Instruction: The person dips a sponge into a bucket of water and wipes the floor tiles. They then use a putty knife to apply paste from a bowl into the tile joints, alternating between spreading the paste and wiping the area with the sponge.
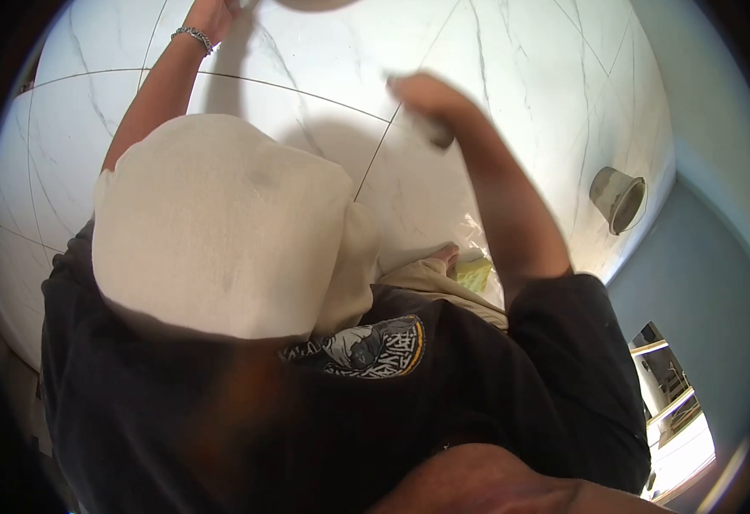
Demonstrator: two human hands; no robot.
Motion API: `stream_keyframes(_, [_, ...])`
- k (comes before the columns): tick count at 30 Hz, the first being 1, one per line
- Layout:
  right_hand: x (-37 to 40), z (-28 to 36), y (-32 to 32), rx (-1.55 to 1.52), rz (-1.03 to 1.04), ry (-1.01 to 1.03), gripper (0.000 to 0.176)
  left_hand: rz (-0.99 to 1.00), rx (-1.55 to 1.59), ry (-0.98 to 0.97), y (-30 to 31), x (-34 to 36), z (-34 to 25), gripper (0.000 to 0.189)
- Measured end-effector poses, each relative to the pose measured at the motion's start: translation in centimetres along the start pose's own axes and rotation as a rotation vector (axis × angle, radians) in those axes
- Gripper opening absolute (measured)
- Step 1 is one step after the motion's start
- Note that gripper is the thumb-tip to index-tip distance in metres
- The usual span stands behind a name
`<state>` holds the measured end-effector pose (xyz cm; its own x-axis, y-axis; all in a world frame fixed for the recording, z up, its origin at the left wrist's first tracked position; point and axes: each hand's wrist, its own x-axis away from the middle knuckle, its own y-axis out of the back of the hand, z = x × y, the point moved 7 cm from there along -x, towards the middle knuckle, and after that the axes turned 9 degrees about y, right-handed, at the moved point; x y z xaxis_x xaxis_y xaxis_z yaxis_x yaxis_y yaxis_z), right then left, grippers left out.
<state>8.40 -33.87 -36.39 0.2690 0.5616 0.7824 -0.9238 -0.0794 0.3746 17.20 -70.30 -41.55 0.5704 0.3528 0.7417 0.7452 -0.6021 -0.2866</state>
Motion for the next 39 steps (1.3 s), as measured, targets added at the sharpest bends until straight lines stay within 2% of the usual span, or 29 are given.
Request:
stream_keyframes(1, [1.9,0.4,-2.4,0.075,0.065,0.015,0.057,0.004,0.0,-0.004,-0.9,0.8,-0.3,0.029])
stream_keyframes(3, [7.1,1.5,-3.5,-0.36,0.134,-0.255,0.045,-0.106,-0.033,-0.051,-2.4,3.3,-1.0,0.029])
stream_keyframes(4, [6.7,1.3,-1.8,-0.348,0.07,-0.102,0.04,-0.002,-0.034,-0.035,-0.6,0.5,-0.3,0.028])
stream_keyframes(5, [6.5,0.6,0.4,-0.335,0.008,0.051,0.036,0.0,-0.03,-0.042,-0.8,0.8,-0.4,0.028])
stream_keyframes(7, [4.5,-2.1,6.9,-0.469,-0.209,-0.012,0.032,0.031,-0.059,-0.132,-1.7,2.4,-0.8,0.026])
stream_keyframes(9, [2.9,-2.2,14.1,-0.328,-0.298,-0.088,0.033,0.032,-0.021,-0.091,-1.9,1.9,-0.8,0.025])
stream_keyframes(11, [-0.5,-3.5,19.4,-0.243,-0.274,-0.176,0.032,0.029,0.016,-0.049,-1.4,1.2,-0.5,0.024])
stream_keyframes(12, [-0.8,-2.2,21.6,-0.103,-0.338,-0.186,0.037,0.039,0.036,-0.029,-1.0,0.5,-0.2,0.025])
stream_keyframes(13, [-1.1,-1.1,23.3,0.038,-0.399,-0.194,0.043,0.045,0.056,-0.01,-0.7,0.1,0.1,0.026])
stream_keyframes(15, [-3.9,-2.5,24.4,0.112,-0.326,-0.165,0.042,0.05,0.057,-0.007,-1.8,1.1,-0.2,0.027])
stream_keyframes(17, [-5.3,-3.3,23.3,0.184,-0.253,-0.134,0.042,0.054,0.056,-0.005,-1.6,1.6,-0.2,0.027])
stream_keyframes(19, [-5.8,-5.7,20.2,-0.303,-0.233,-0.169,0.032,0.11,0.02,-0.077,-1.8,1.7,-0.5,0.028])
stream_keyframes(21, [-5.3,-6.4,14.9,-0.067,-0.161,0.049,0.033,0.085,-0.018,-0.086,-2.2,2.9,-0.9,0.028])
stream_keyframes(22, [-2.6,-5.5,10.8,-0.038,-0.152,-0.069,0.038,0.061,-0.059,-0.1,-2.5,3.1,-1.3,0.028])
stream_keyframes(23, [-1.0,-6.5,6.5,-0.2,-0.13,-0.175,0.043,0.068,-0.057,-0.103,-1.6,1.4,-1.1,0.028])
stream_keyframes(24, [1.0,-6.2,2.5,-0.257,-0.11,-0.151,0.048,0.086,-0.054,-0.083,0.7,-1.1,-0.9,0.024])
stream_keyframes(25, [3.9,-4.2,-0.2,-0.268,-0.054,-0.122,0.043,0.104,-0.05,-0.061,1.8,-2.5,-0.2,0.031])
stream_keyframes(26, [6.4,-2.5,-1.6,-0.382,-0.044,-0.194,0.04,0.105,-0.054,-0.052,0.8,-1.5,-0.1,0.031])
stream_keyframes(27, [7.4,-2.1,-1.7,-0.387,-0.039,-0.2,0.04,0.115,-0.017,-0.093,-1.1,0.5,-0.7,0.024])
stream_keyframes(29, [9.0,-2.4,-1.8,-0.617,-0.056,-0.264,0.045,0.12,0.017,-0.132,-1.5,1.7,-0.7,0.028])
stream_keyframes(30, [8.9,-2.7,-0.9,-0.61,-0.056,-0.247,0.054,0.114,-0.02,-0.138,-1.2,1.3,-0.7,0.029])
stream_keyframes(31, [8.9,-2.9,0.1,-0.658,-0.07,-0.241,0.054,0.113,-0.058,-0.149,-1.2,1.2,-0.8,0.029])
stream_keyframes(32, [8.6,-2.3,1.2,-0.599,-0.078,-0.247,0.053,0.118,-0.063,-0.15,-1.7,1.7,-1.0,0.029])
stream_keyframes(34, [8.1,-1.6,3.1,-0.54,-0.095,-0.253,0.053,-0.001,-0.206,-0.202,-2.3,2.7,-1.6,0.03])
stream_keyframes(37, [7.1,-0.3,3.0,-0.496,-0.031,-0.152,0.056,0.105,-0.1,-0.201,-1.0,0.1,-1.0,0.029])
stream_keyframes(39, [6.7,0.7,2.1,-0.264,-0.055,0.004,0.06,0.093,-0.124,-0.207,-1.4,0.4,-0.9,0.029])
